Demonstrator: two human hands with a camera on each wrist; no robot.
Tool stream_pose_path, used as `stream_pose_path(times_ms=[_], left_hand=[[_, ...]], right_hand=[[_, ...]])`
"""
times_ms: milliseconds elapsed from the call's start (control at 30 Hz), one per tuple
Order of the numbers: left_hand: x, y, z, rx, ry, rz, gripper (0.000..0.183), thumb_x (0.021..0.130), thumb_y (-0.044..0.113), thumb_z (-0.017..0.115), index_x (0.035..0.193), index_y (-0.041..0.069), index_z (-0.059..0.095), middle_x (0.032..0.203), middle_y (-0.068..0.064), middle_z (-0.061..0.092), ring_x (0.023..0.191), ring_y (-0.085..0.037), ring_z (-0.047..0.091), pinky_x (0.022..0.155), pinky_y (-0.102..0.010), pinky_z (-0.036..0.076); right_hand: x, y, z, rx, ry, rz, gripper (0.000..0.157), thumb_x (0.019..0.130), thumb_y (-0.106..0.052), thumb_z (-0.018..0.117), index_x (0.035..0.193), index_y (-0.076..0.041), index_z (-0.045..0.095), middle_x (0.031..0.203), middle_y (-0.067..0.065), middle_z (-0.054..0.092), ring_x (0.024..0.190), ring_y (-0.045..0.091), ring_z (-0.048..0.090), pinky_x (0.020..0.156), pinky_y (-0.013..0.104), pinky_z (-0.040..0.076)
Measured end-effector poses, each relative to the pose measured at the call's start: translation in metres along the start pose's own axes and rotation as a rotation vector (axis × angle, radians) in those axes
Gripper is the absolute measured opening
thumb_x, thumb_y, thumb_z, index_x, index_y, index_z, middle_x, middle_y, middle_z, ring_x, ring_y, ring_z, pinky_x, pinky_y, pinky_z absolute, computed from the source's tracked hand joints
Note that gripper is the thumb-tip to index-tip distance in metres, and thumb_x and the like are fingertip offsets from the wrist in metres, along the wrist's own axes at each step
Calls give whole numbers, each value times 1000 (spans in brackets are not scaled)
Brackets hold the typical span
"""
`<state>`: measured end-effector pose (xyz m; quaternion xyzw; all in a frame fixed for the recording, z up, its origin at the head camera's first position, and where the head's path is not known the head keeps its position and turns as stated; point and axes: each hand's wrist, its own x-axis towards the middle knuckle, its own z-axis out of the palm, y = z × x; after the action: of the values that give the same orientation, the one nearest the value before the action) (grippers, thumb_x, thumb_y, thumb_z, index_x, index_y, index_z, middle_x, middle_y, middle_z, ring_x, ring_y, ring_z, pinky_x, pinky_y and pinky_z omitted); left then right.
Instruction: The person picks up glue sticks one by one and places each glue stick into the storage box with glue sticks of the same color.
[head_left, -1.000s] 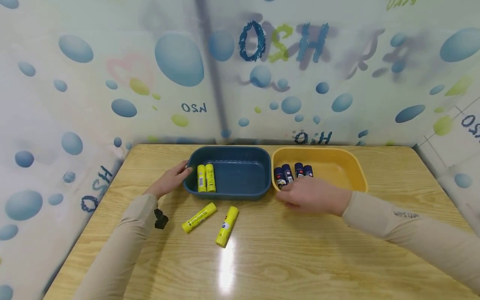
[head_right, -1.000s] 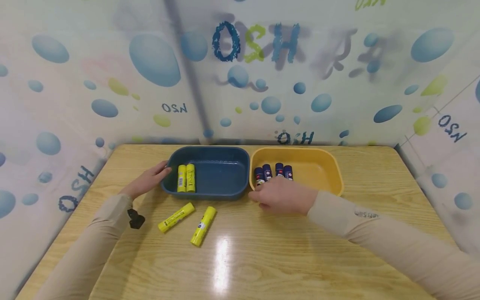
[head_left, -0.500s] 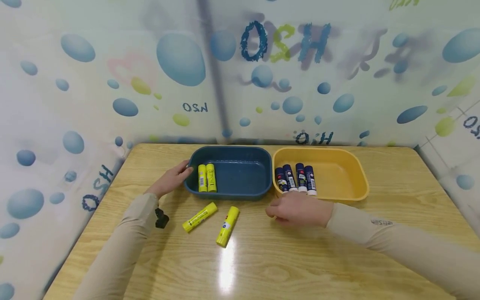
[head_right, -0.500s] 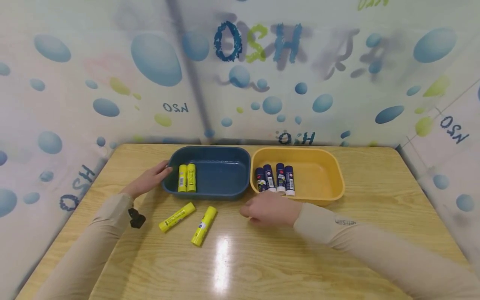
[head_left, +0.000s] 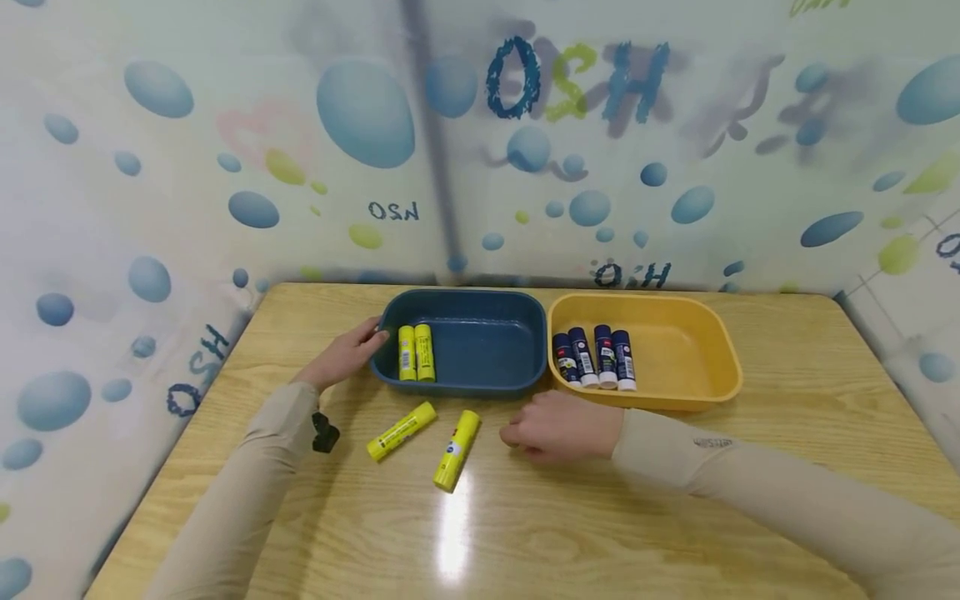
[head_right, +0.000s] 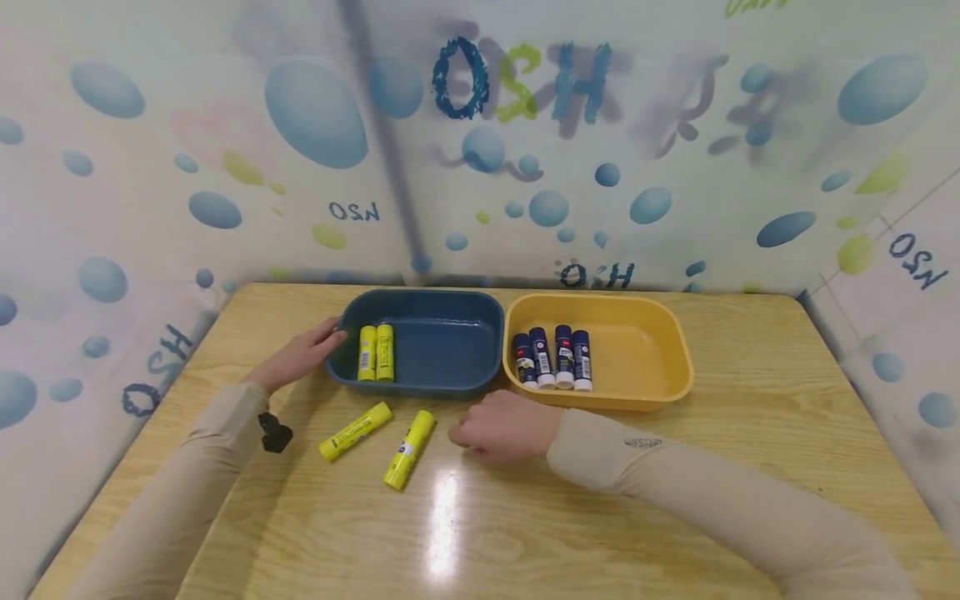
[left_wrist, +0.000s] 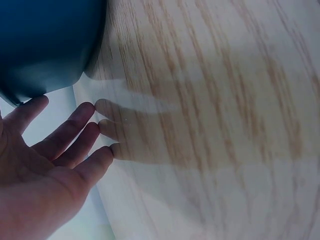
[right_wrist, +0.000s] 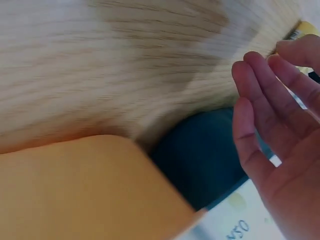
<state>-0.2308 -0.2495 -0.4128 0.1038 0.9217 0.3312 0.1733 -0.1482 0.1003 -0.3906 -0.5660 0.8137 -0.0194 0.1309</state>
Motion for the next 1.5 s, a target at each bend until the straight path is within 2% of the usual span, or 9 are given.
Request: stream_pose_path(times_ms=[167, 300, 433, 533, 767, 933, 1033, 1200, 1500], left_hand=[[0, 2, -1, 6, -5, -2, 68, 105, 45, 32, 154, 2, 15, 155, -26, 18, 139, -44, 20, 109, -57, 20], [0, 1, -1, 7, -6, -4, 69, 105, 47, 31, 154, 2, 14, 155, -26, 17, 140, -44, 19, 109, -57, 20], [0, 0, -1, 12, -7, -5, 69, 105, 47, 31, 154, 2, 14, 155, -26, 17, 140, -44, 19, 109, -57, 20], [0, 1, -2, 15, -8, -5, 68, 105, 46, 31, 154, 2, 14, 155, -26, 18, 139, -44, 20, 109, -57, 21], [-1, 4, -2, 26, -5, 5, 66, 105, 43, 31, 154, 1, 15, 154, -27, 19, 139, -45, 21, 109, -57, 21], [0, 3, -1, 1, 26, 53, 62, 106, 36, 35, 155, 7, 13, 146, -31, 33, 132, -46, 34, 104, -59, 29], [0, 2, -1, -35, 49, 99, 61, 106, 29, 39, 156, 12, 9, 140, -33, 38, 126, -46, 40, 100, -60, 34], [-2, 3, -1, -56, 55, 128, 60, 106, 25, 40, 157, 14, 9, 143, -33, 34, 128, -46, 39, 98, -60, 35], [-1, 4, -1, -9, 73, 108, 60, 105, 30, 41, 156, 16, 13, 134, -33, 46, 121, -45, 47, 94, -59, 40]], right_hand=[[12, -9, -7, -80, 36, -38, 6, 92, -15, 65, 98, -16, 67, 78, -8, 57, 65, 8, 48, 60, 22, 37], [22, -16, -12, -129, 41, -41, 16, 93, -18, 65, 109, -16, 68, 98, -4, 65, 83, 11, 56, 75, 28, 44], [33, -22, -14, -153, 37, -24, 26, 94, -20, 63, 120, -17, 65, 116, -1, 62, 103, 15, 55, 88, 32, 45], [41, -25, -11, -167, 52, -24, 30, 93, -18, 63, 123, -19, 62, 122, -1, 59, 108, 15, 52, 87, 31, 44], [51, -30, 2, -211, 114, -50, 33, 93, -22, 64, 126, -21, 59, 122, 0, 57, 113, 17, 51, 97, 34, 36], [54, -29, 7, -222, 140, -44, 35, 91, -25, 68, 125, -21, 59, 119, 0, 58, 112, 18, 52, 104, 37, 32], [57, -31, 9, -230, 126, -25, 35, 91, -27, 68, 124, -22, 59, 120, 0, 58, 112, 18, 52, 100, 36, 36], [63, -35, 10, -254, 101, -9, 29, 93, -23, 65, 122, -23, 61, 120, 1, 59, 110, 18, 52, 90, 32, 43], [69, -42, 11, -219, 26, -15, 26, 99, -20, 57, 123, -28, 60, 122, 2, 59, 114, 21, 53, 98, 41, 42]])
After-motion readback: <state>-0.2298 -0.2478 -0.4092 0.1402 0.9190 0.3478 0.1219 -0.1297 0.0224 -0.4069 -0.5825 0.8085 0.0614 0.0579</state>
